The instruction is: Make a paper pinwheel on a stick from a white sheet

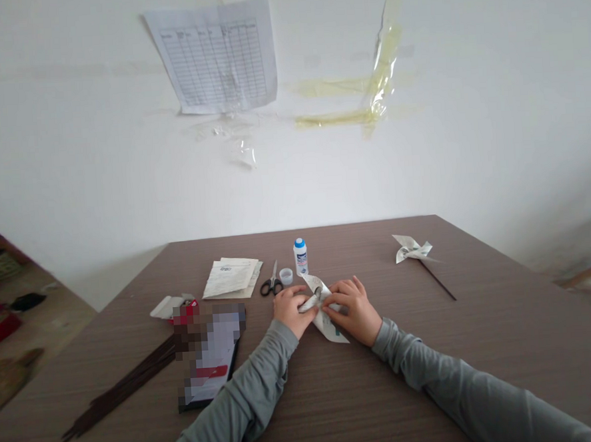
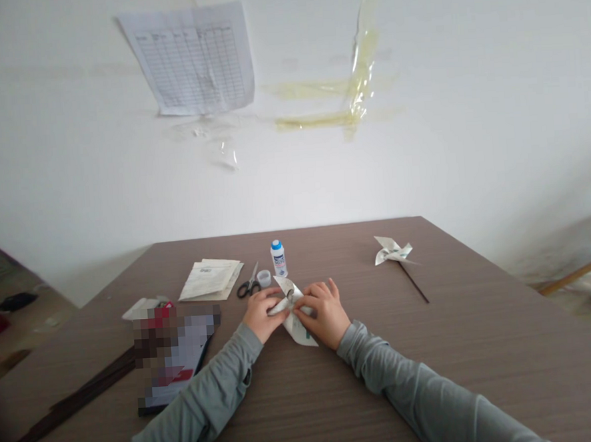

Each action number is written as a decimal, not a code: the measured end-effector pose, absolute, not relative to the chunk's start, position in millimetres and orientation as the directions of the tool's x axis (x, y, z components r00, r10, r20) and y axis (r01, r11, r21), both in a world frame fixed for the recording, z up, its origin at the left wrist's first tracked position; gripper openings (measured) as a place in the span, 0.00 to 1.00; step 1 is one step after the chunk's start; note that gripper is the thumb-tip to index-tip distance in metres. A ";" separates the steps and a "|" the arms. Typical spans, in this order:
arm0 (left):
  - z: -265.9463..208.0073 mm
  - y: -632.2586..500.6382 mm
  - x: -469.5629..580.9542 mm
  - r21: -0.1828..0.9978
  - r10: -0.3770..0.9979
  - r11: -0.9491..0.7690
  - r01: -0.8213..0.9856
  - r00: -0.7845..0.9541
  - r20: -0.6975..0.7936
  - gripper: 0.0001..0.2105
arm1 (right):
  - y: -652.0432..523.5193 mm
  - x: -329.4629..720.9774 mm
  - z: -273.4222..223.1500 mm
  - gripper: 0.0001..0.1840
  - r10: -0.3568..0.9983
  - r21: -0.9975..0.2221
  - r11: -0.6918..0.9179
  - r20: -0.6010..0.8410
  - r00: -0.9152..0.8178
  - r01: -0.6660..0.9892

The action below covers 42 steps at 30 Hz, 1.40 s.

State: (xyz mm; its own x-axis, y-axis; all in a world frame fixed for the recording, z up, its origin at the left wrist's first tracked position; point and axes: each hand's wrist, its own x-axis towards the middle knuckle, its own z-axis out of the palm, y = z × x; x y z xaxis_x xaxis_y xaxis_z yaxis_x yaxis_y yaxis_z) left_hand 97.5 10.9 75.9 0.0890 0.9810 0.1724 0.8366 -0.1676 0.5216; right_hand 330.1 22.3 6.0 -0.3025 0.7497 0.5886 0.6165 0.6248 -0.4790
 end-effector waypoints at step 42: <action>60.2 18.5 97.6 0.558 0.992 -0.121 0.821 0.075 0.105 0.07 | 24.1 330.7 21.1 0.29 0.915 -0.762 0.401 0.308 -0.260 0.509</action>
